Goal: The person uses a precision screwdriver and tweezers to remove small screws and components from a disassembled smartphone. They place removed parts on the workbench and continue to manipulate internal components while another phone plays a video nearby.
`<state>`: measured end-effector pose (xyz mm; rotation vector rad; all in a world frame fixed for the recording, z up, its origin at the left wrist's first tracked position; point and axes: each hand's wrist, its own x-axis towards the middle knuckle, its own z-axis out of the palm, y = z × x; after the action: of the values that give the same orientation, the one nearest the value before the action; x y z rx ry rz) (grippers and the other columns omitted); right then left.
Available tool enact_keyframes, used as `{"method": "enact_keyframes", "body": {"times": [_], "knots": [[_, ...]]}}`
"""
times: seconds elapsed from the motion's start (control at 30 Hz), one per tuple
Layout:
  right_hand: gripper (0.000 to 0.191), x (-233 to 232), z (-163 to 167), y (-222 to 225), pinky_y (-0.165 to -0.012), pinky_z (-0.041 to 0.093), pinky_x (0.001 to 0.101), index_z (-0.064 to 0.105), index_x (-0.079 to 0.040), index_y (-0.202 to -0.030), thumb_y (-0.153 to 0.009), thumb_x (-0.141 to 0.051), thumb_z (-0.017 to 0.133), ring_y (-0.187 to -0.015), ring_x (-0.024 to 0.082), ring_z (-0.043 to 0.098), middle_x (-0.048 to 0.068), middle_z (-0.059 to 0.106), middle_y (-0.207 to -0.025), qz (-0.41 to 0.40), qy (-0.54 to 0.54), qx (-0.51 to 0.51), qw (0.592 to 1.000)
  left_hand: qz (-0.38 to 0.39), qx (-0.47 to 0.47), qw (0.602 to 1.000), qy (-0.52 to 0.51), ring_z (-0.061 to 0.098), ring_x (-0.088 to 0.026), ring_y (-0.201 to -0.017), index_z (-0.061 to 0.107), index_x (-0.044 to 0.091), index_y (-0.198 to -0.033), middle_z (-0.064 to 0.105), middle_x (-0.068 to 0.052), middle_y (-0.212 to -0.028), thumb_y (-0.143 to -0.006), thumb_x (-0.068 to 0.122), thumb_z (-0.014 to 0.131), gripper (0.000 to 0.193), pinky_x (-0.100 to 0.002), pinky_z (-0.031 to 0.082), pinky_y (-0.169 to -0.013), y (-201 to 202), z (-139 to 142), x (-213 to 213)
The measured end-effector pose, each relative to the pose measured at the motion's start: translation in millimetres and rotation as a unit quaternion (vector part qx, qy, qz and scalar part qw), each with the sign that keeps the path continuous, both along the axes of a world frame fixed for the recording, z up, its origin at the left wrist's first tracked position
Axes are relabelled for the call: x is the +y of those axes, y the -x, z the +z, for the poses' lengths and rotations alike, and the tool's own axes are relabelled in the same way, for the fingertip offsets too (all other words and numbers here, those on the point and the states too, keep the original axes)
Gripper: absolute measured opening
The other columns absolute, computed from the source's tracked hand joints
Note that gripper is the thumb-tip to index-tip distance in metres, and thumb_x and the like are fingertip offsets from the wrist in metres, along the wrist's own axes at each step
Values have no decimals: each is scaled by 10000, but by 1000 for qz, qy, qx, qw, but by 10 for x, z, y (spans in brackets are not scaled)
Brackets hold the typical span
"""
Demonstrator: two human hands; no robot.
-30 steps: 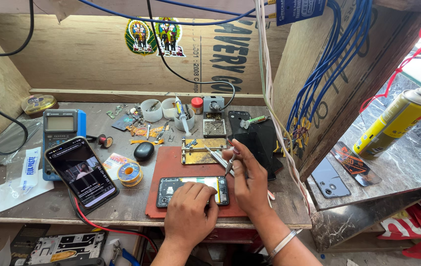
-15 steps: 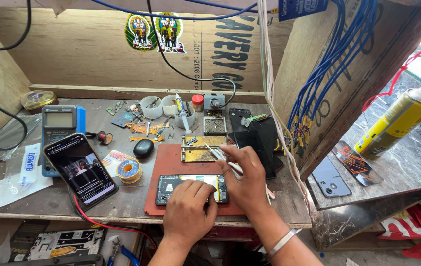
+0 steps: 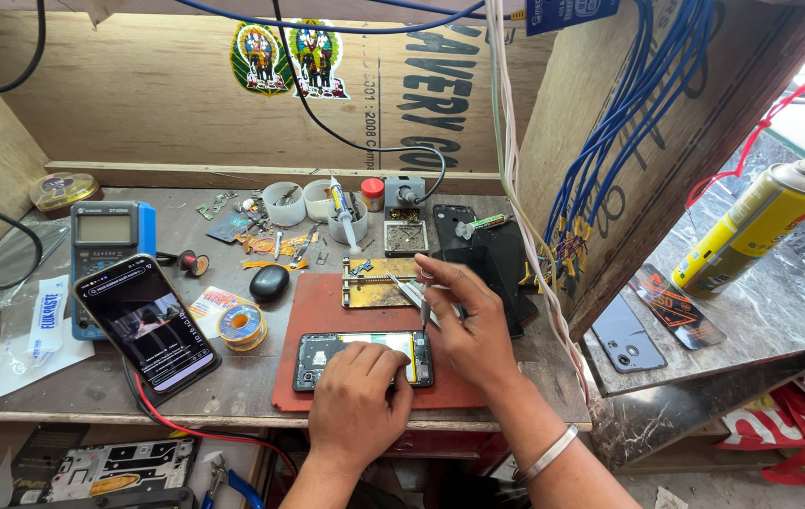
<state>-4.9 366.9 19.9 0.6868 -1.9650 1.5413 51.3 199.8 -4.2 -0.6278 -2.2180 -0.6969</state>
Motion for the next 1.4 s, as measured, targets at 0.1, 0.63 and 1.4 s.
{"method": "enact_keyframes", "body": {"times": [0.1, 0.63, 1.4], "knots": [[400, -13, -1, -21, -812, 573, 283, 727, -72, -1264, -871, -14, 776, -906, 161, 686, 96, 678, -984, -62, -32, 13, 997, 1, 3, 1000, -1, 650, -277, -841, 686, 75, -872, 669, -66, -839, -757, 89, 705, 117, -424, 510, -751, -12, 1, -9], [559, -18, -104, 95, -891, 587, 296, 514, -108, -1464, -938, 24, 651, -1022, 149, 714, 88, 715, -1178, -26, 20, -92, 995, -1, 2, 1000, 0, 649, -278, -840, 689, 73, -870, 667, -68, -838, -765, 90, 707, 108, -425, 510, -751, 9, 49, -78], [623, -114, -87, 173, -954, 619, 334, 436, -111, -1489, -932, 126, 584, -1101, 219, 735, 148, 718, -1190, 56, 13, -74, 996, -1, 5, 1000, -3, 651, -269, -832, 691, 70, -867, 670, -65, -833, -768, 89, 711, 102, -420, 511, -742, 43, 43, -152]]}}
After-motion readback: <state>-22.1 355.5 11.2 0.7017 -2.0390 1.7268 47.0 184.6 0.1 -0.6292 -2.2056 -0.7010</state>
